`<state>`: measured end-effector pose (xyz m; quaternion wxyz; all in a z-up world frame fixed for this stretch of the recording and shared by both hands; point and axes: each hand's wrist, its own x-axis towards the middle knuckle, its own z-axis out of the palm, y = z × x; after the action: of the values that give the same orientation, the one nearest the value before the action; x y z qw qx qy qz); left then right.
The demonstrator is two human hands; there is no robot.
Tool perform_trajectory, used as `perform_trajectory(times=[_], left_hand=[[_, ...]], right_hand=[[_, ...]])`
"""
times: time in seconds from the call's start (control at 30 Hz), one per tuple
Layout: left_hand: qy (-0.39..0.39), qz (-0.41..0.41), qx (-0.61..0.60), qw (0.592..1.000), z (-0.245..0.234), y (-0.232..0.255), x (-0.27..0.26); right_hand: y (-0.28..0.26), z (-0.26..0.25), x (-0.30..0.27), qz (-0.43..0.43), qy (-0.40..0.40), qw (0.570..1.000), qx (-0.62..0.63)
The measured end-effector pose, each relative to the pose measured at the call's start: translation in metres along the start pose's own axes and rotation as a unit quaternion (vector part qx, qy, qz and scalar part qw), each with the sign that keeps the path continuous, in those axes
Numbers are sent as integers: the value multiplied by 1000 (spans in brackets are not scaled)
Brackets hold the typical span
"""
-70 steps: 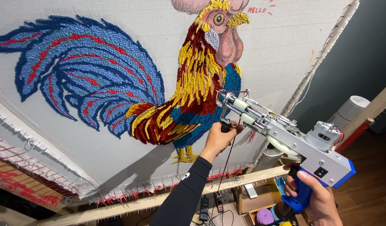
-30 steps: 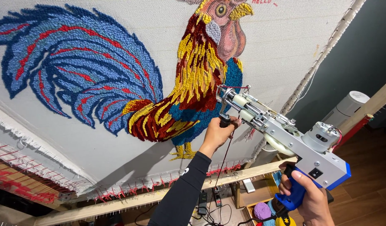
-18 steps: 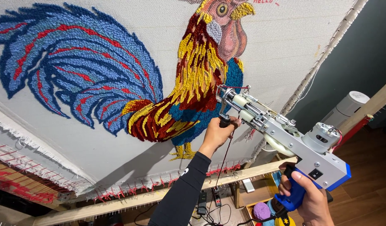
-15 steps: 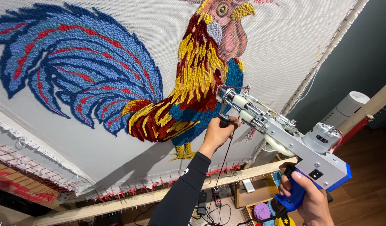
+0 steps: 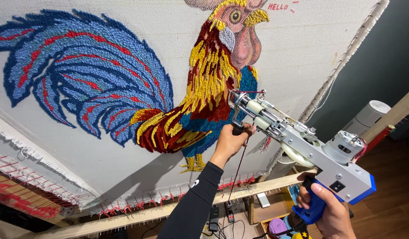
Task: The person uses an electric tufting gun to punch red yarn into a fabric stretched on a wooden frame, filling in the yellow and red body area of a rooster design. They select a red yarn ball from a tray, thread the gun, tuft along the outline, and press loose fibers by hand.
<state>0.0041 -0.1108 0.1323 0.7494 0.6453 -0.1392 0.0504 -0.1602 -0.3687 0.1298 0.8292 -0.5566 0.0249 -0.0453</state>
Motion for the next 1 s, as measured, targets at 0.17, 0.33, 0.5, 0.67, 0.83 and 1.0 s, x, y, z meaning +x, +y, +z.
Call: perform_trajectory(times=[0.17, 0.33, 0.5, 0.67, 0.83, 1.0], left_hand=[[-1, 3, -5, 1000, 0, -4, 2], [0, 1, -5, 1000, 0, -5, 1], [0, 2, -3, 1000, 2, -4, 0], [0, -12, 8, 1000, 3, -5, 1], [-5, -8, 3, 1000, 3, -3, 2], [-6, 4, -4, 1000, 2, -6, 6]], right_hand=[[0, 0, 1, 7, 8, 1000, -5], [7, -10, 5, 6, -10, 1000, 6], [5, -9, 3, 5, -19, 1000, -2], [6, -11, 3, 13, -22, 1000, 11], [5, -10, 3, 13, -8, 1000, 6], [0, -5, 2, 12, -16, 1000, 15]])
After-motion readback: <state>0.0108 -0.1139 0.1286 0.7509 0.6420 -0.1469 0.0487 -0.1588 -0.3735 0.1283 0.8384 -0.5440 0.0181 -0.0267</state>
